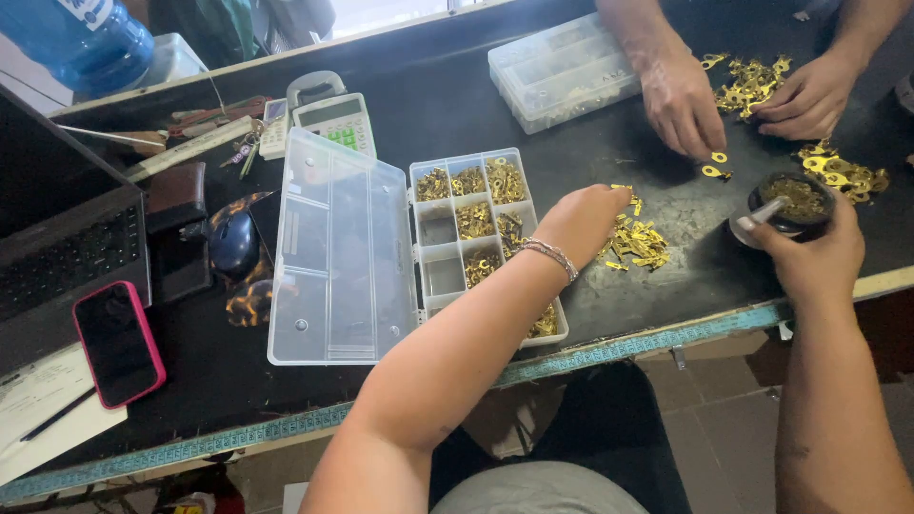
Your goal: Sorting small gold-colored metal hardware components into a plastic organizer box on a workbench.
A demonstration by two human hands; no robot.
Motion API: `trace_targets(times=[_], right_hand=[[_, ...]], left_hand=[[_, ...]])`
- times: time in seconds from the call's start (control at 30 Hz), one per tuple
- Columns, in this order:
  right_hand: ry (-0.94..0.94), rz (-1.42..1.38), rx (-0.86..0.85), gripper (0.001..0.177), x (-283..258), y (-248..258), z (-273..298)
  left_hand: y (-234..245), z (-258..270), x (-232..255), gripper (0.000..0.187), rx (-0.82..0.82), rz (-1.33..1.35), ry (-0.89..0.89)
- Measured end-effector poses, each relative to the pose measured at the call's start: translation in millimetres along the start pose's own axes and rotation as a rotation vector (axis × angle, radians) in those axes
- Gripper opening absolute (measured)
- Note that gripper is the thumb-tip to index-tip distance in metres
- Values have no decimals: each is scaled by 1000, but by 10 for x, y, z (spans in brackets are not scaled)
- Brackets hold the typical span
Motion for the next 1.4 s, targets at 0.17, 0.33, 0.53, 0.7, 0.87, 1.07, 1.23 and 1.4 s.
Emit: trace_targets(times=[0.17, 0.33, 0.53, 0.7, 0.87, 1.07, 1.23, 1.4], right_hand=[[67, 18, -23, 93, -345, 87, 55], [278, 52, 226, 87, -844, 236, 490], [469, 132, 303, 23, -1716, -250, 932], [684, -205, -300, 53, -2252, -1145, 597], [650, -202, -354, 36, -2342, -1376, 574], [736, -174, -379, 31, -2417, -1398, 655], [824, -149, -378, 20, -2462, -1395, 723], [806, -171, -372, 14, -2486, -1353, 647]], left_hand=[[230, 293, 161, 37, -69, -68, 69], [604, 889, 211, 27, 110, 24, 23], [560, 1259, 117, 23, 175, 353, -22], [356, 1349, -173, 22, 268, 346, -30], [356, 1419, -505, 24, 247, 457, 34], [358, 1473, -473, 19, 289, 535, -51], [375, 1509, -421, 19, 363, 503, -132], [483, 1599, -421, 17, 402, 586, -87]])
Point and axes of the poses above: each hand's wrist, its own z-axis away from the middle knuckle, its own y-axis out of the back of the hand, x = y × z, the point moved 9 cm from there along -z, towards the middle knuckle, and after that the axes turned 14 degrees about -x, right-handed, at the moved point
